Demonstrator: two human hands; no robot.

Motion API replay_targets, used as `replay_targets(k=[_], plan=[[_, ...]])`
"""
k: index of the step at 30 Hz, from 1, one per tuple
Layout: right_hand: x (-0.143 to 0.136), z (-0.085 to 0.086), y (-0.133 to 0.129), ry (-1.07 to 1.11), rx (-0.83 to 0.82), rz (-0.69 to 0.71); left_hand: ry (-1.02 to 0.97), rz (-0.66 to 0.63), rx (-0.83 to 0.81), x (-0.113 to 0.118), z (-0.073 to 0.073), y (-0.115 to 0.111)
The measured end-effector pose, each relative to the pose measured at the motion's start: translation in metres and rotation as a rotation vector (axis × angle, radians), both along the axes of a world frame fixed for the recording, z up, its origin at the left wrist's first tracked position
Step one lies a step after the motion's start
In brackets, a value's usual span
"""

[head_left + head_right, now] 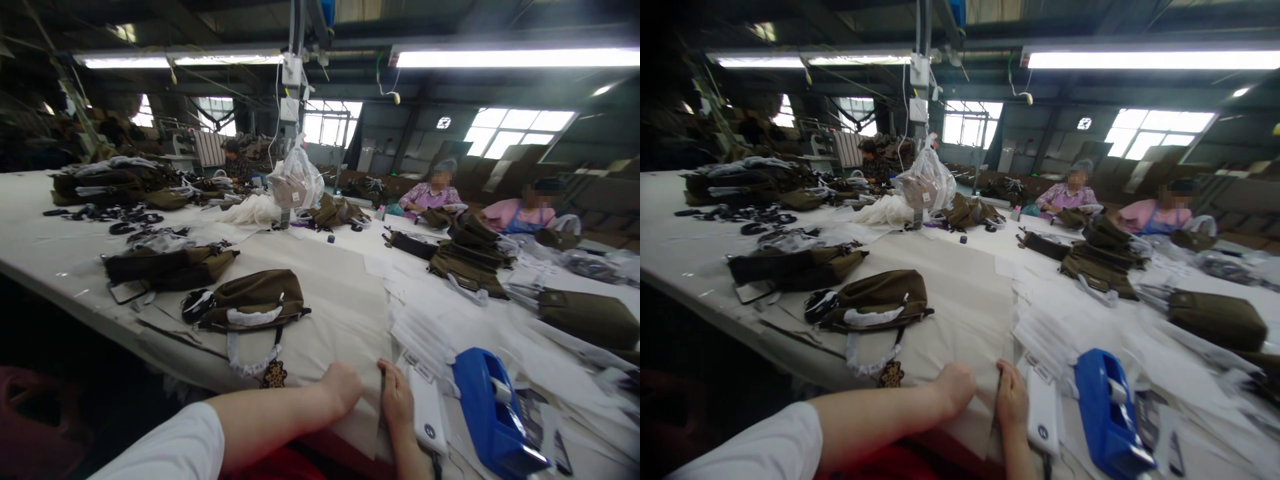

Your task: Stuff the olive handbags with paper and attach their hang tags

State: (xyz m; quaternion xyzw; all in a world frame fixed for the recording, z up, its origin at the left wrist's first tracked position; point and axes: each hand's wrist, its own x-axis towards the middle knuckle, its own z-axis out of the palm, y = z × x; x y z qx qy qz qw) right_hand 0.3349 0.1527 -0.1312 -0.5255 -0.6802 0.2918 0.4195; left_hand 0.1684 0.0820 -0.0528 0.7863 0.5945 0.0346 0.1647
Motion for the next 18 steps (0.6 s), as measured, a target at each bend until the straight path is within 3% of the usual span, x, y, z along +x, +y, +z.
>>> replay_targets(k=[6, 12, 15, 18], plan=[[0.001, 0.005, -0.001, -0.006, 0.009, -0.022, -0.222, 0.359, -0.029, -0.049, 0.02, 0.007], [0.0, 0.006, -0.002, -0.066, -0.023, 0.003, -0.626, 0.637, -0.144, -0.087, 0.008, 0.011], [-0.003, 0.021, -0.004, -0.139, 0.0, 0.011, -0.816, 0.736, -0.152, -0.1, 0.0, 0.012], [-0.014, 0.05, 0.002, -0.111, 0.084, -0.005, -0.972, 0.799, -0.136, -0.117, -0.003, 0.013]])
